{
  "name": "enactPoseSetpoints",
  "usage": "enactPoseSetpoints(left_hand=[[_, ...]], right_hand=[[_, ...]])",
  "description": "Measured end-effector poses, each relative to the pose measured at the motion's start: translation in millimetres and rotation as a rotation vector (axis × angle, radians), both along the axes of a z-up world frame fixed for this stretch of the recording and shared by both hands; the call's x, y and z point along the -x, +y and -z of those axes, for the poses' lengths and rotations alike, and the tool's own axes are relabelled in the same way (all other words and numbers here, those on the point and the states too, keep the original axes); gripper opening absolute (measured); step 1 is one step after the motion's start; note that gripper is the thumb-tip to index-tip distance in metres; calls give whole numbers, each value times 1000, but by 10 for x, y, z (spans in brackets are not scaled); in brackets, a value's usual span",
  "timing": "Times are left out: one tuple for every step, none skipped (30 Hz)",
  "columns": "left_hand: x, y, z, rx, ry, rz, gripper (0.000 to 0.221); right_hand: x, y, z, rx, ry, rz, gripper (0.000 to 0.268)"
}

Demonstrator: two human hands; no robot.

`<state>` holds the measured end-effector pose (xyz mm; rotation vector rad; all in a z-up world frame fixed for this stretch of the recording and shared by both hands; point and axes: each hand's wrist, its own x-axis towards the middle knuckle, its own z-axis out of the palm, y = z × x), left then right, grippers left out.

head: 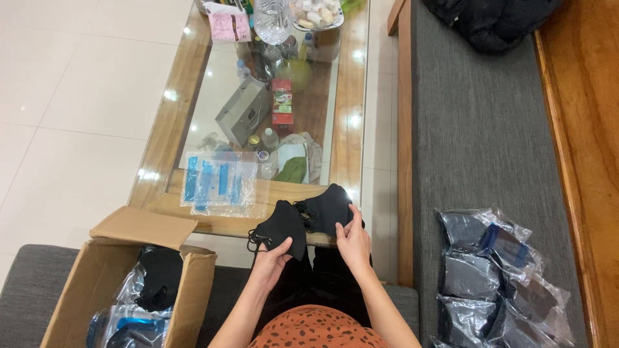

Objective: Package black face masks into individual plastic bags.

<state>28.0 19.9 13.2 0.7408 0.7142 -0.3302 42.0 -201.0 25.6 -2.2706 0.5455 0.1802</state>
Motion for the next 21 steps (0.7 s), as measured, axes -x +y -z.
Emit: enactPoseSetpoints(left_hand=[[1,-8,-37,1,-2,-1,49],[-6,-17,-74,-4,-2,29,57],[-9,-25,-113,-8,-1,59,65],[-7,-46,-139,-7,-6,58,65],[-2,-65,-167,-23,17,55,62],[-10,-85,-193,-38,40,52,60],[-26,-103,-309,-36,33,50,60],[-45,-125,-427,-82,106,79,70],[-61,-146,-545,-128,178,108,80],[-50,-173,-472,-126,172,107,80],[-42,-201,-397,-141,165,99,70],[-34,-229,-324,-155,159,91,59],[-56,-234,-447,-154,153,91,59],[-71,-232,-570,-187,186,170,70],[-85,-230,-693,-219,220,250,81],[-57,-227,-597,-220,216,247,81],[-33,-223,-501,-196,126,262,67],[-11,-213,-405,-173,38,277,55],[-19,-204,-447,-174,35,274,55],[-9,-199,-488,-211,78,290,59],[0,-195,-529,-249,121,305,62]], right_hand=[[4,10,-31,1,-2,-1,62],[1,19,-64,8,3,-5,60],[1,29,-98,14,8,-9,59],[-2,28,-96,16,3,-10,59],[-2,28,-96,53,12,-4,60],[-17,28,-97,91,20,1,62],[6,57,-183,93,13,0,62],[25,83,-273,74,-59,-9,57],[46,109,-361,55,-132,-18,54],[44,153,-465,56,-138,-18,54],[42,197,-567,-105,-115,-19,55],[43,240,-669,-267,-92,-20,55],[52,255,-631,-266,-97,-21,55],[65,276,-592,-382,-110,-57,55],[78,296,-551,-498,-123,-94,55],[95,290,-508,-499,-127,-96,55],[109,285,-464,-523,-173,-84,47],[121,286,-420,-548,-219,-71,40],[108,297,-446,-549,-222,-74,40],[118,305,-470,-534,-181,-77,42],[127,311,-494,-518,-140,-80,44]])
